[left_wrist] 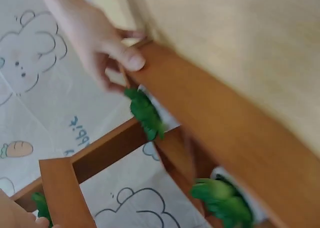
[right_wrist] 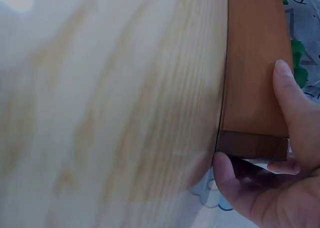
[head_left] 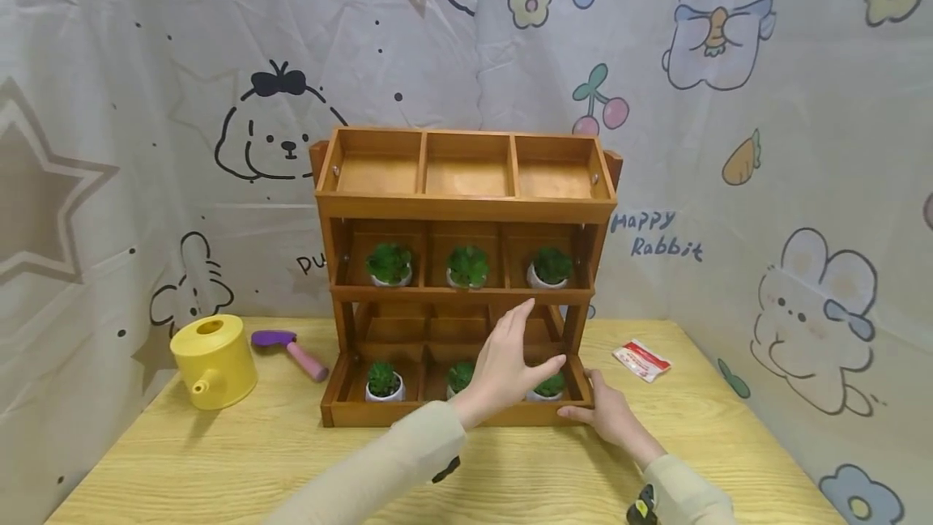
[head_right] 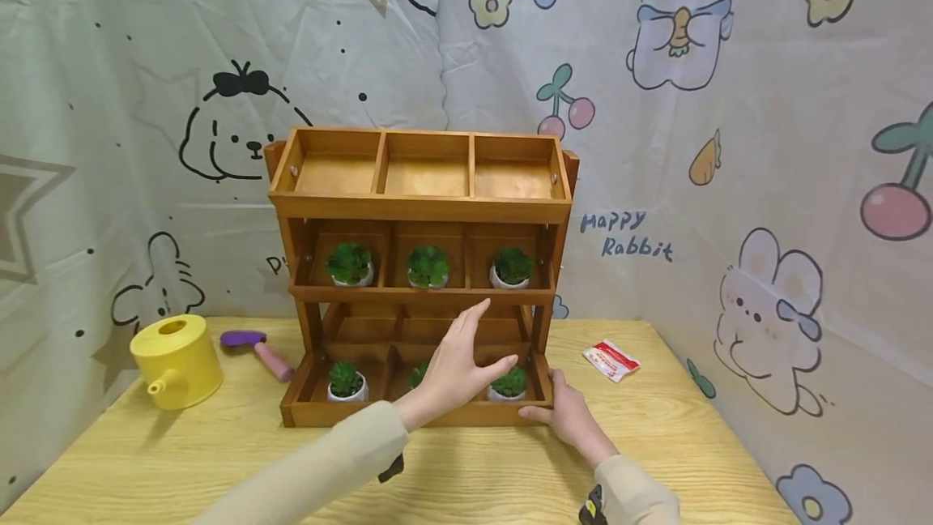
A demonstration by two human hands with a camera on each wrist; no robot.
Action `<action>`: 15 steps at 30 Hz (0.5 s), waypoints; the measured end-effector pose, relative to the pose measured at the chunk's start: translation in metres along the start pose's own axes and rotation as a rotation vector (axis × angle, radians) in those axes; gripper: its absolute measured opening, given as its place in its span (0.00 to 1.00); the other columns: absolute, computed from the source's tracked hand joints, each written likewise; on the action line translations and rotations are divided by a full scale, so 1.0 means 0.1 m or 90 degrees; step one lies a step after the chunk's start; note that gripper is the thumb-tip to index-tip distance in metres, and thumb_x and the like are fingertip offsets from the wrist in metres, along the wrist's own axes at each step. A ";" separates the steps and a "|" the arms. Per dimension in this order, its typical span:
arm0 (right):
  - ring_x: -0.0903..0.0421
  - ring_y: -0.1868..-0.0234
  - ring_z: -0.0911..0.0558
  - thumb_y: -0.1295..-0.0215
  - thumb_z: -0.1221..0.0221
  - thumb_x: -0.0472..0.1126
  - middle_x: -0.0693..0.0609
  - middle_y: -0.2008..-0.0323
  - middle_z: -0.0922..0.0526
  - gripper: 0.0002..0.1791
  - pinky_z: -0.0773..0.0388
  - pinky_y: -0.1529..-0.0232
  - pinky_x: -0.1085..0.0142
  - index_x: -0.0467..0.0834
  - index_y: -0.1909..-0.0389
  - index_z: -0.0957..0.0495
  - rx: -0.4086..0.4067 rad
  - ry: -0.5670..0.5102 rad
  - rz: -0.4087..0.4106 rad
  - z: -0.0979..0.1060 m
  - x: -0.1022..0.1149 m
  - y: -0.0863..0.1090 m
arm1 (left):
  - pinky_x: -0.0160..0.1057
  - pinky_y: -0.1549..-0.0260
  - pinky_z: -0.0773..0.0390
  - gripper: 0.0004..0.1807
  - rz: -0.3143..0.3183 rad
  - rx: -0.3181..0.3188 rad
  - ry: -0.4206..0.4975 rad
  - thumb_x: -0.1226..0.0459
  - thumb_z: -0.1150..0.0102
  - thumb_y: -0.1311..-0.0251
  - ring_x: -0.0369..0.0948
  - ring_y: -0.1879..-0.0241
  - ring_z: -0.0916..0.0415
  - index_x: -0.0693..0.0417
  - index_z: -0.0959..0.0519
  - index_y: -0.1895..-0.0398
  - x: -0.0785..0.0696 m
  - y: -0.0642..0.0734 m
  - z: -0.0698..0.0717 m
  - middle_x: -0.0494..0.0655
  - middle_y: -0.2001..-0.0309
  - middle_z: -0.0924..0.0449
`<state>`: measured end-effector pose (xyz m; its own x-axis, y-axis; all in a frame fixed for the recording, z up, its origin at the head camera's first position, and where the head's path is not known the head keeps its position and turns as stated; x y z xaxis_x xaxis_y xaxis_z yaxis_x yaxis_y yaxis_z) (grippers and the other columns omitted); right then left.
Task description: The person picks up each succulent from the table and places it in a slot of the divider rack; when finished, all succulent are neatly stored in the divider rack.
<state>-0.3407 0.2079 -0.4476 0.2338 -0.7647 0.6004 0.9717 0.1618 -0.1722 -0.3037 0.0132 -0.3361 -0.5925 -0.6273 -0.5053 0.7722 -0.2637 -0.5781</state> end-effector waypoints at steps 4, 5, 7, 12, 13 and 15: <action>0.35 0.51 0.21 0.48 0.30 0.53 0.29 0.52 0.21 0.49 0.25 0.49 0.44 0.28 0.36 0.41 -0.001 0.012 0.002 0.04 -0.05 -0.03 | 0.52 0.36 0.35 0.46 -0.008 0.050 -0.020 0.45 0.37 0.43 0.48 0.31 0.40 0.53 0.45 0.26 0.13 0.21 0.03 0.50 0.29 0.40; 0.34 0.50 0.21 0.48 0.31 0.54 0.28 0.51 0.22 0.49 0.26 0.48 0.43 0.28 0.35 0.42 -0.002 0.015 0.000 0.05 -0.06 -0.04 | 0.53 0.36 0.37 0.47 -0.010 0.063 -0.026 0.45 0.38 0.43 0.48 0.31 0.40 0.52 0.46 0.26 0.18 0.26 0.03 0.50 0.29 0.40; 0.32 0.47 0.23 0.47 0.32 0.55 0.26 0.48 0.24 0.51 0.28 0.46 0.42 0.27 0.34 0.44 0.005 0.025 -0.002 0.08 -0.06 -0.03 | 0.55 0.34 0.40 0.48 0.003 0.095 -0.037 0.42 0.40 0.43 0.49 0.30 0.43 0.50 0.48 0.25 0.28 0.36 0.04 0.49 0.28 0.42; 0.28 0.40 0.32 0.45 0.34 0.57 0.22 0.40 0.34 0.55 0.33 0.41 0.40 0.24 0.32 0.48 0.028 0.080 0.014 0.20 0.01 0.03 | 0.60 0.33 0.48 0.47 0.072 0.163 -0.013 0.38 0.47 0.40 0.52 0.27 0.51 0.43 0.53 0.23 0.54 0.64 0.14 0.50 0.25 0.48; 0.27 0.39 0.33 0.45 0.34 0.57 0.22 0.39 0.36 0.54 0.34 0.40 0.40 0.24 0.32 0.48 0.028 0.091 0.023 0.24 0.04 0.05 | 0.62 0.33 0.50 0.47 0.082 0.170 -0.013 0.37 0.48 0.40 0.53 0.26 0.52 0.42 0.54 0.23 0.59 0.71 0.17 0.51 0.25 0.48; 0.26 0.38 0.35 0.45 0.33 0.54 0.22 0.38 0.38 0.53 0.36 0.40 0.39 0.23 0.33 0.46 0.020 0.103 0.047 0.32 0.11 0.09 | 0.65 0.34 0.50 0.46 0.084 0.177 -0.032 0.36 0.49 0.40 0.55 0.26 0.53 0.39 0.53 0.23 0.68 0.83 0.26 0.52 0.25 0.49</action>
<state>-0.3282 0.2211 -0.4179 0.2985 -0.8402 0.4527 0.9532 0.2391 -0.1849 -0.2737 -0.0700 -0.4020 -0.4764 -0.7029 -0.5281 0.8789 -0.3635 -0.3090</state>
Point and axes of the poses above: each hand's wrist, its own y-axis away from the middle knuckle, its own z-axis out of the back of the hand, x = y × z, the point moved 4 cm from there along -y, towards the middle knuckle
